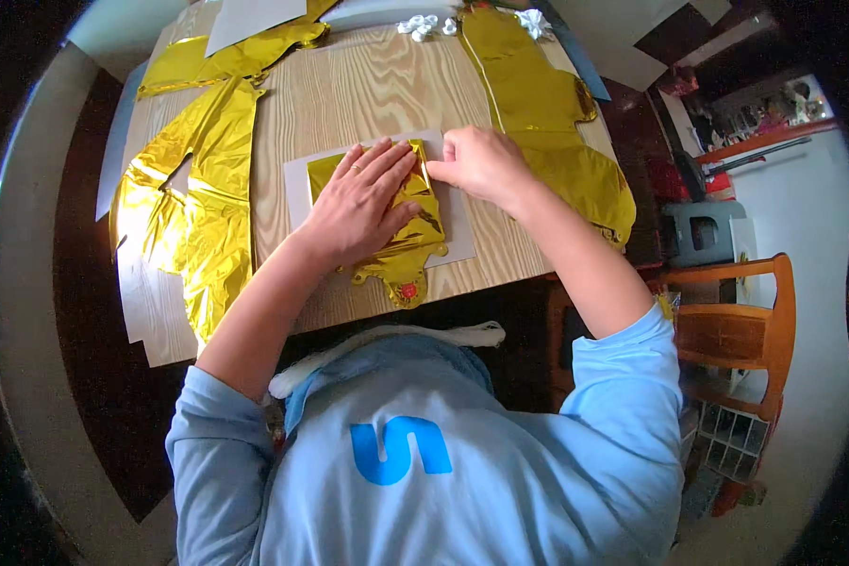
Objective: Folding gold foil balloons and placing them into plastic packaging sleeves with paper inserts.
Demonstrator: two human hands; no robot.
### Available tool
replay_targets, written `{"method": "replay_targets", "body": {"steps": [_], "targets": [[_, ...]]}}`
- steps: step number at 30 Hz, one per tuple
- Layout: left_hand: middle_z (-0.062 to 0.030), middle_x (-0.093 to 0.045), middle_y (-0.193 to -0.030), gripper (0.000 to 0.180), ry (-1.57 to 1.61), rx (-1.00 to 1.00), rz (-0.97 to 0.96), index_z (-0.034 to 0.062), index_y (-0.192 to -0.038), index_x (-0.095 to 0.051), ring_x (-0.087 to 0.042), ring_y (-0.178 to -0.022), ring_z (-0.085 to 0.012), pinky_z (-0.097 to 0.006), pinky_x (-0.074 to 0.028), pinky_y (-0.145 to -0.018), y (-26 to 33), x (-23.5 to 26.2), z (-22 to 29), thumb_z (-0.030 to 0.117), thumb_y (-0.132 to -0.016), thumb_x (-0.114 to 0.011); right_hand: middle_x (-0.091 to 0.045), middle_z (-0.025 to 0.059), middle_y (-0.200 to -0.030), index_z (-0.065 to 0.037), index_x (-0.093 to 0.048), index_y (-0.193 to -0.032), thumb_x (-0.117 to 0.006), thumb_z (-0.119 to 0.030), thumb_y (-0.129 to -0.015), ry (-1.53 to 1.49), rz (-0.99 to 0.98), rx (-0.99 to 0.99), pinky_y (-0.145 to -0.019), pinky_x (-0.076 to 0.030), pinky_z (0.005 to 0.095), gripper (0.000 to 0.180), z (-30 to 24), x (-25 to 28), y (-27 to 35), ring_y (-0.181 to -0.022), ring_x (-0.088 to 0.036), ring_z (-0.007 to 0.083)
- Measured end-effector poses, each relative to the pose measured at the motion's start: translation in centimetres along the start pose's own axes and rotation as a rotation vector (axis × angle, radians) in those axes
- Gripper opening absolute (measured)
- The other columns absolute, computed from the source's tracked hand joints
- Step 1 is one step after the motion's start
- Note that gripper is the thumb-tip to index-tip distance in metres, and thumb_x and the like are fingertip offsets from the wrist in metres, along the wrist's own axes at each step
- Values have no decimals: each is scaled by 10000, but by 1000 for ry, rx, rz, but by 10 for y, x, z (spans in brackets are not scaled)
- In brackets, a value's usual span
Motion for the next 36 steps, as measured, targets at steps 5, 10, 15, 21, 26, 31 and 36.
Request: {"method": "replay_targets", "body": {"steps": [5,10,15,21,26,31,36], "targets": [[-180,-411,-1511,646,-26,1,-19,-6,-1440,-427,-324,-1440,-331,-490,-200,-1198,-1,-4,1,427,-970,-520,-668,126,-741,-43,-645,-776,-761,-277,-772,-103,36,65,-670,-511,409,261,3,-2,11,-716,-659,289],[-184,-364,-1544,700,-81,-9,-47,4,-1476,-383,-286,-1463,-324,-487,-158,-1208,-1,-9,2,508,-993,-432,-627,90,-830,-59,-698,-899,-748,-173,-807,-212,190,325,-696,-502,392,154,5,1,24,-763,-637,259],[-183,-339,-1558,743,-116,-32,-43,8,-1489,-363,-266,-1473,-322,-490,-142,-1210,1,-11,4,563,-996,-386,-612,58,-915,-105,-731,-1001,-734,-158,-823,-7,334,593,-738,-478,390,186,-9,3,43,-831,-625,246],[-177,-335,-1562,760,-86,-16,-23,12,-1493,-358,-264,-1473,-319,-495,-142,-1208,0,-10,4,582,-990,-383,-600,49,-940,-151,-732,-973,-761,-190,-779,93,322,643,-784,-455,406,200,-15,3,51,-882,-628,249],[-176,-337,-1561,764,-116,-16,-27,14,-1498,-348,-263,-1473,-318,-494,-143,-1207,-1,-11,4,587,-993,-370,-616,97,-1054,-112,-748,-1016,-730,-119,-813,20,249,665,-826,-474,401,204,-14,5,53,-943,-624,287],[-177,-338,-1561,758,-149,-23,-21,16,-1502,-340,-273,-1469,-321,-496,-148,-1206,-1,-13,5,581,-998,-366,-623,108,-1080,-101,-745,-1015,-696,-80,-840,-191,197,633,-826,-509,373,183,1,3,47,-958,-635,279],[-202,-344,-1547,732,-56,-49,56,1,-1471,-371,-298,-1453,-342,-504,-176,-1197,1,-7,5,559,-998,-397,-640,129,-1056,-87,-742,-954,-655,-107,-869,-341,216,360,-727,-537,349,123,18,10,28,-902,-652,259]]}}
Point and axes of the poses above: each hand's wrist, its own y-axis away from the middle knuckle, its own x-axis out of the back of the hand, z = x × y, the point moved 8 cm from there along -y, towards the middle knuckle
